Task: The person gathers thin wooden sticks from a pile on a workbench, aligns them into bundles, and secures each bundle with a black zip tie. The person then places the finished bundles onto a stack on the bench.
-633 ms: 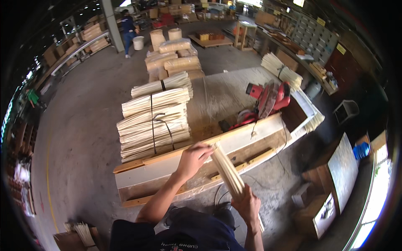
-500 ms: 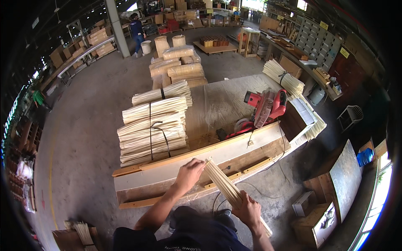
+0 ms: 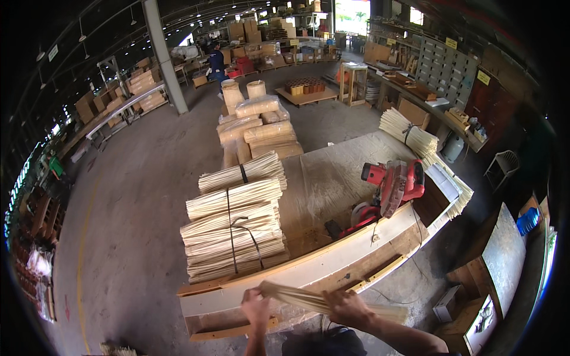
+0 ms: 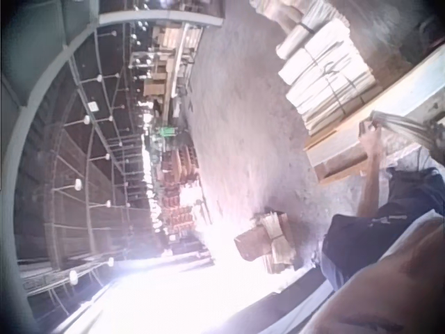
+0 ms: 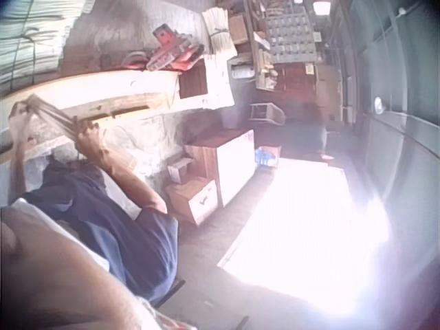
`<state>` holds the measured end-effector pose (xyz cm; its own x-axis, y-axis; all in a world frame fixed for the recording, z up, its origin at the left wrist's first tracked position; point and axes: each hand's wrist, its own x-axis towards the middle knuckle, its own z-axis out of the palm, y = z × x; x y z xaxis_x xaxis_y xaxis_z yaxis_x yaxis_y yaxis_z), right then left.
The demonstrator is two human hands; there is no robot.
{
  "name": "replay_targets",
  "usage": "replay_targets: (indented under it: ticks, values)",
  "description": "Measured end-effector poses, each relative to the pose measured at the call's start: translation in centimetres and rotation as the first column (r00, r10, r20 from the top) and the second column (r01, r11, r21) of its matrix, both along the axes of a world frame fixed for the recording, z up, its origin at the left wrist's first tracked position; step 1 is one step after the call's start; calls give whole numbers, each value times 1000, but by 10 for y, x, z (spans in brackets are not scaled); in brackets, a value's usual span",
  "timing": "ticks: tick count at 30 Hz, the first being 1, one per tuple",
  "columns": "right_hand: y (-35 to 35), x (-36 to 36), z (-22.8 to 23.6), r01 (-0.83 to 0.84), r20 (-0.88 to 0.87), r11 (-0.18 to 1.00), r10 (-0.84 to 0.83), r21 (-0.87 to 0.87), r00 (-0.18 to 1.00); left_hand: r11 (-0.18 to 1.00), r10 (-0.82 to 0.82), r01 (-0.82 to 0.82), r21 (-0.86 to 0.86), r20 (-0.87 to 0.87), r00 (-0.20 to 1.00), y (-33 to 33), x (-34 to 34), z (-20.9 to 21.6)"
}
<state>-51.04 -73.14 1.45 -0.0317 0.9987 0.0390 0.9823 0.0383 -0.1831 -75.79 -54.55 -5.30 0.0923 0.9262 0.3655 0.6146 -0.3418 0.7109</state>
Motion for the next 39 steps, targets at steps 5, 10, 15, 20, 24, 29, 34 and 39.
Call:
replay_targets:
  ticks: [5,10,15,20,24,29,34,39]
  values:
    - [80,0,-60,-195,73,980,198,-48,977,934,333,-350,-79,-167,928,-4,-38,-24]
    - [107,9,6,-233,-384,955,287,183,877,854,509,-517,62,-313,802,-29,-72,-40]
    - [104,57,-2,-131,-216,985,154,115,964,751,649,-660,32,-220,728,-46,-86,-41]
    - [50,87,-144,129,139,975,-104,-181,985,801,598,-565,-196,279,751,-31,-20,-23]
    - [72,63,-145,-49,-125,998,43,-48,991,757,647,-558,-339,272,712,-40,-58,-23]
    - [71,59,-120,-106,-147,987,88,-120,985,772,627,-496,-397,347,697,-23,-66,-25]
    - [64,68,-113,-113,-168,983,89,-141,982,820,558,-386,-422,439,704,-7,-60,-17]
    - [52,68,-122,-148,-197,976,115,-161,974,845,514,-310,-435,504,694,-8,-64,-9]
